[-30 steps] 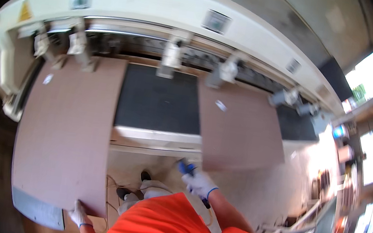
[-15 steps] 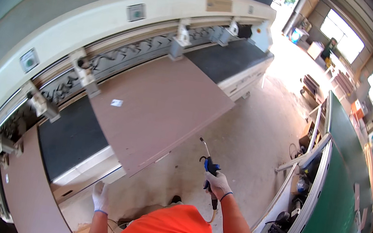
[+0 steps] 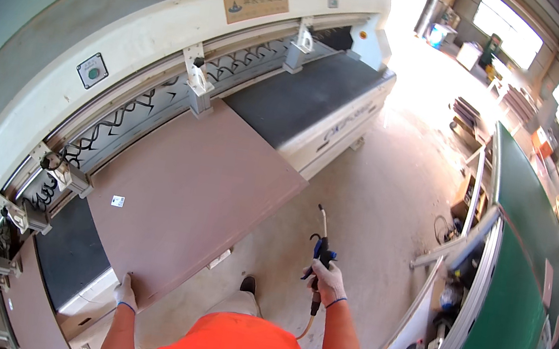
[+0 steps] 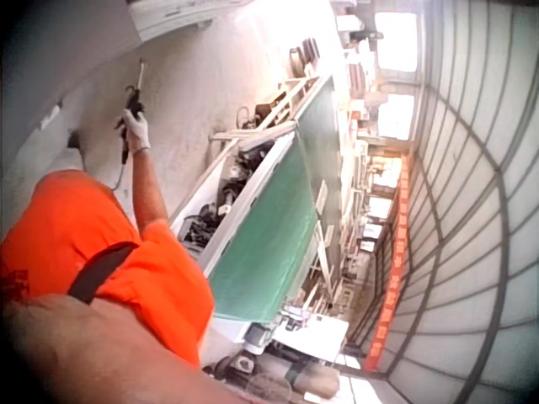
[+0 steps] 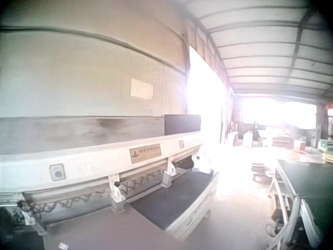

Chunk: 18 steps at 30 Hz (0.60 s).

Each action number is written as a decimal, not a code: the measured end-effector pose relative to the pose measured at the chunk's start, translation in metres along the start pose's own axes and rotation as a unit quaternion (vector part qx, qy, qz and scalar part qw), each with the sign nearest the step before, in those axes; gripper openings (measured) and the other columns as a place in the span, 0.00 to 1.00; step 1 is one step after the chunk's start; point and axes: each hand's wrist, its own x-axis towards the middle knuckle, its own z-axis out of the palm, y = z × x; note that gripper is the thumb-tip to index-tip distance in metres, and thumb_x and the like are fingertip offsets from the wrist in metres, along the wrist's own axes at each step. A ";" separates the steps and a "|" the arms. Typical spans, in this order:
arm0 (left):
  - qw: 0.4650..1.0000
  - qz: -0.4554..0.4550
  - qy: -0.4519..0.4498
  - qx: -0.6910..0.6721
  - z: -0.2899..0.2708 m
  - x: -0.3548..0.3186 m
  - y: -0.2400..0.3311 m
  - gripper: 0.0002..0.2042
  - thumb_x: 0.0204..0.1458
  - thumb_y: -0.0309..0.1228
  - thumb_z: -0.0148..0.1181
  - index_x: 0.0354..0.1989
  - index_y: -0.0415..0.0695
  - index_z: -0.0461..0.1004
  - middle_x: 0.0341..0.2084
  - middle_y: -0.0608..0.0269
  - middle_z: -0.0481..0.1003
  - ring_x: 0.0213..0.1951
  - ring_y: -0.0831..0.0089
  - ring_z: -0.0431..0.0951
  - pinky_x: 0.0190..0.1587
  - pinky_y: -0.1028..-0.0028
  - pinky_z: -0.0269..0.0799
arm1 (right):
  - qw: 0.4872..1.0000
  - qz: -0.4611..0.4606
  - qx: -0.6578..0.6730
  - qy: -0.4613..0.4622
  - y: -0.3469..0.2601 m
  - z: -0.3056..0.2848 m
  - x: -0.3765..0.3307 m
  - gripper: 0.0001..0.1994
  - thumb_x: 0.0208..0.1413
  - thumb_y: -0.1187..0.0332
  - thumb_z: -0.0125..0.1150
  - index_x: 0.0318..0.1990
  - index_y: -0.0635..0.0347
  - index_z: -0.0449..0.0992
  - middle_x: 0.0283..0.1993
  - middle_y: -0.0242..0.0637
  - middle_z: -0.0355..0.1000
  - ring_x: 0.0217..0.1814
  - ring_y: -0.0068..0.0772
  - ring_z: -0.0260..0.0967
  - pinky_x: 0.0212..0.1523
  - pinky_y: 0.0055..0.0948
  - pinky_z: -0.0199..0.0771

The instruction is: The person loads large rectangular panels onto a conveyor and into an edge-banding machine. The person uses a handheld air gun to blow along the edges and surfaces of the panels. Finished panels are stacked on a cart, and the cycle repeats for multiple units.

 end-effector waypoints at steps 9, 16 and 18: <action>0.996 0.013 0.067 0.051 0.048 -0.078 0.010 0.24 0.62 0.45 0.67 0.44 0.29 0.78 0.37 0.53 0.82 0.37 0.68 0.79 0.41 0.64 0.77 | 0.989 0.012 -0.045 -0.142 -0.105 0.023 0.184 0.13 0.65 0.57 0.64 0.46 0.57 0.78 0.35 0.37 0.80 0.24 0.29 0.73 0.25 0.31 0.74; 0.984 0.083 0.053 0.150 0.118 -0.165 0.039 0.22 0.60 0.41 0.69 0.40 0.28 0.77 0.33 0.50 0.82 0.35 0.65 0.79 0.40 0.62 0.76 | 0.951 0.186 0.085 -0.233 -0.134 0.035 0.292 0.15 0.66 0.49 0.63 0.46 0.49 0.79 0.31 0.35 0.75 0.22 0.34 0.72 0.21 0.34 0.69; 0.989 0.091 0.050 0.102 0.150 -0.179 0.040 0.23 0.60 0.42 0.69 0.38 0.28 0.77 0.32 0.49 0.82 0.34 0.65 0.79 0.39 0.62 0.76 | 0.960 0.162 0.063 -0.219 -0.148 0.017 0.310 0.14 0.66 0.50 0.63 0.45 0.48 0.79 0.28 0.34 0.71 0.20 0.35 0.70 0.19 0.35 0.68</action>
